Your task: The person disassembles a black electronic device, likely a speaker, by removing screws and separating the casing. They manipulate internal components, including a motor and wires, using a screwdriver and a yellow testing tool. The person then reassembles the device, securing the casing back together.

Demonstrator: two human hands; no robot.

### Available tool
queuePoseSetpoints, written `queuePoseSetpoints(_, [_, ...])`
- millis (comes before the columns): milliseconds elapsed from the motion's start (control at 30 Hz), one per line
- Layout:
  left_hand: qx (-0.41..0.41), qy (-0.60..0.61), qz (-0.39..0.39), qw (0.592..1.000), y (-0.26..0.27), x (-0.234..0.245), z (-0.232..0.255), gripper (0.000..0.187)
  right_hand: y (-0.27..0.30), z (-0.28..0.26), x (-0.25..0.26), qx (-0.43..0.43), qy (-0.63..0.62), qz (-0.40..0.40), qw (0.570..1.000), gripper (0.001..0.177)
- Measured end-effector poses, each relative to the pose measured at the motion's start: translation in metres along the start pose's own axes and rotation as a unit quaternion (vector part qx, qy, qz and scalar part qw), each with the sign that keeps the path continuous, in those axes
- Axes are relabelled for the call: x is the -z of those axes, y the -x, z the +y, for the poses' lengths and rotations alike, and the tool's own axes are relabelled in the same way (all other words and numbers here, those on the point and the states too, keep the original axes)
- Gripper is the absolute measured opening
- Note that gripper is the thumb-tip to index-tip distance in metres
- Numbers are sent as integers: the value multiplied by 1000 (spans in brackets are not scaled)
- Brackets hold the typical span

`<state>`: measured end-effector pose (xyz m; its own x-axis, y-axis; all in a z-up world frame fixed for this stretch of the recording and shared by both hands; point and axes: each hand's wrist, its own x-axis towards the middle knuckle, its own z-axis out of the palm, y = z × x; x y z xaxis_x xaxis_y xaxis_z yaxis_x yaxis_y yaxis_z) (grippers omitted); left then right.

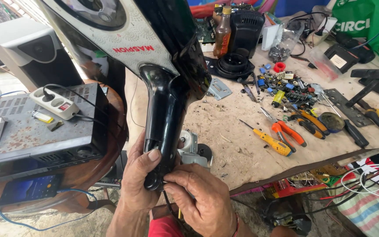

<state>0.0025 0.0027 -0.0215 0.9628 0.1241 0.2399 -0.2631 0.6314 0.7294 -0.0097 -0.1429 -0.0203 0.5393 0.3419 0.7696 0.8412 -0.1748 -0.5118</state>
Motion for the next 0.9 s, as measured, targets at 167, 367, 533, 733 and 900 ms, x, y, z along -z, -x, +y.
queuePoseSetpoints(167, [-6,-15,22,1000,2,-3,1,61,1,-1,-5,-5,53,23,998,13])
queuePoseSetpoints(367, [-8,-20,10,1000,1,-1,0,60,-1,-1,-7,30,99,25,994,16])
queuePoseSetpoints(533, [5,-44,35,998,1,-3,-1,64,1,2,-9,41,127,15,991,17])
queuePoseSetpoints(733, [6,-21,26,999,1,-6,-2,69,-4,4,-5,70,120,1,990,20])
queuePoseSetpoints(900, [-5,16,20,1000,2,-10,-4,83,-2,6,-3,84,134,-6,987,21])
